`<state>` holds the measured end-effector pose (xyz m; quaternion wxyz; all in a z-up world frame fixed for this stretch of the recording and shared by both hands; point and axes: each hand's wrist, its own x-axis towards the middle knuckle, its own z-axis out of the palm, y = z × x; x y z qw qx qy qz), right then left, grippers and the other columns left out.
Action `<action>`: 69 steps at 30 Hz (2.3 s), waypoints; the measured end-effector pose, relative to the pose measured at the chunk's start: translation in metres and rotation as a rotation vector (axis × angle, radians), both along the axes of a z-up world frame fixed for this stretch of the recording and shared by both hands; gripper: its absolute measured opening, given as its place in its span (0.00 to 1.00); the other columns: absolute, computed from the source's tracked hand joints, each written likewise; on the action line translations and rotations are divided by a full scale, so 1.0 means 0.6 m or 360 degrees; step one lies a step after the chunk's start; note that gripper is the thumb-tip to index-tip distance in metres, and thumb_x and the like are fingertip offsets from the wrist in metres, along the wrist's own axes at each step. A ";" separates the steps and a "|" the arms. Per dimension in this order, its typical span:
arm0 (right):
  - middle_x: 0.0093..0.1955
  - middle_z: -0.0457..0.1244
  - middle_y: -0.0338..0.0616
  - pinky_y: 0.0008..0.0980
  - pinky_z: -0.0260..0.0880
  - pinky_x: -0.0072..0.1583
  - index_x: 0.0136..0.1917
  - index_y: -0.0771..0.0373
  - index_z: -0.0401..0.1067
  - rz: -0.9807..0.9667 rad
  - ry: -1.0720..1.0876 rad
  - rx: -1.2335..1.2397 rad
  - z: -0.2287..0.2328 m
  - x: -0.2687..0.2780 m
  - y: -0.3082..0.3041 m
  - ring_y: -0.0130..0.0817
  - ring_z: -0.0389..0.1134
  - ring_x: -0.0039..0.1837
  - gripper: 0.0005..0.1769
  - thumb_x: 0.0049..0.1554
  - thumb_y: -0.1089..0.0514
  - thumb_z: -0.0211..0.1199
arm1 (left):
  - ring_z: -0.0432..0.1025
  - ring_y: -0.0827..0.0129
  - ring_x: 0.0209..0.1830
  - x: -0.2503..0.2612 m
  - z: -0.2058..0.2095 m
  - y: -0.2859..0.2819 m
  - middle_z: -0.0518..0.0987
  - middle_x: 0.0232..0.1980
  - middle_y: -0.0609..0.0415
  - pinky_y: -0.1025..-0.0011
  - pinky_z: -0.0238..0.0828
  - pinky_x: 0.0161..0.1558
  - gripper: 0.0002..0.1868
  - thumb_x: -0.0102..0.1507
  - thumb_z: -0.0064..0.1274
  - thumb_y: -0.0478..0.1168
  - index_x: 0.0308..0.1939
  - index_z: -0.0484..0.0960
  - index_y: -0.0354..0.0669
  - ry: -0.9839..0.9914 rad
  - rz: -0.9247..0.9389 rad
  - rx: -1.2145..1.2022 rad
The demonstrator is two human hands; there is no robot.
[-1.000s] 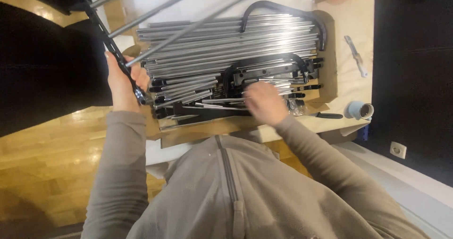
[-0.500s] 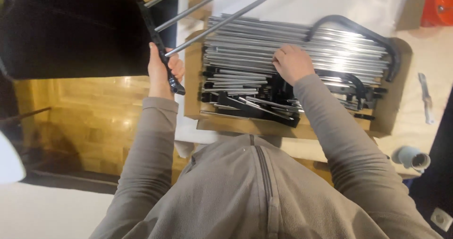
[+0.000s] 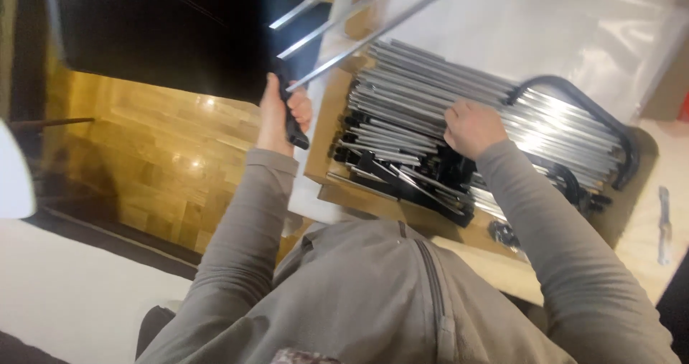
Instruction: The person assembles a metal rack by inserting metal rods into a black frame. They handle a white paper sheet, briefly pick up a mug, and continue inserting rods into the frame. The task involves repeated insertion and adjustment of rods into the frame.
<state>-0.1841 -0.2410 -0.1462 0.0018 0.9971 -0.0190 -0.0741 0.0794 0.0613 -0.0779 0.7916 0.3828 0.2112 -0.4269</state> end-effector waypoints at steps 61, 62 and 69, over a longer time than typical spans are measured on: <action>0.35 0.70 0.27 0.37 0.69 0.22 0.69 0.41 0.68 0.0323 0.0255 -0.0023 0.401 -0.025 0.047 0.34 0.69 0.25 0.27 0.63 0.33 0.44 | 0.53 0.71 0.07 -0.114 0.218 -0.091 0.57 0.10 0.57 0.73 0.53 0.13 0.32 0.69 0.30 0.62 0.26 0.71 0.42 -0.0479 -0.0473 0.0509; 0.30 0.67 0.31 0.37 0.67 0.31 0.59 0.42 0.68 -0.0008 0.0726 0.0303 0.413 -0.014 0.054 0.34 0.68 0.27 0.20 0.65 0.35 0.43 | 0.54 0.72 0.07 -0.114 0.226 -0.095 0.58 0.10 0.58 0.74 0.53 0.14 0.32 0.68 0.30 0.63 0.27 0.72 0.42 -0.0519 -0.0534 0.0545; 0.29 0.54 0.35 0.30 0.61 0.41 0.38 0.52 0.80 -0.0505 0.1431 0.1304 0.397 -0.010 0.043 0.30 0.54 0.32 0.32 0.66 0.36 0.42 | 0.53 0.73 0.08 -0.129 0.264 -0.120 0.58 0.10 0.58 0.75 0.49 0.15 0.31 0.62 0.37 0.66 0.26 0.72 0.42 -0.0597 -0.0625 0.0557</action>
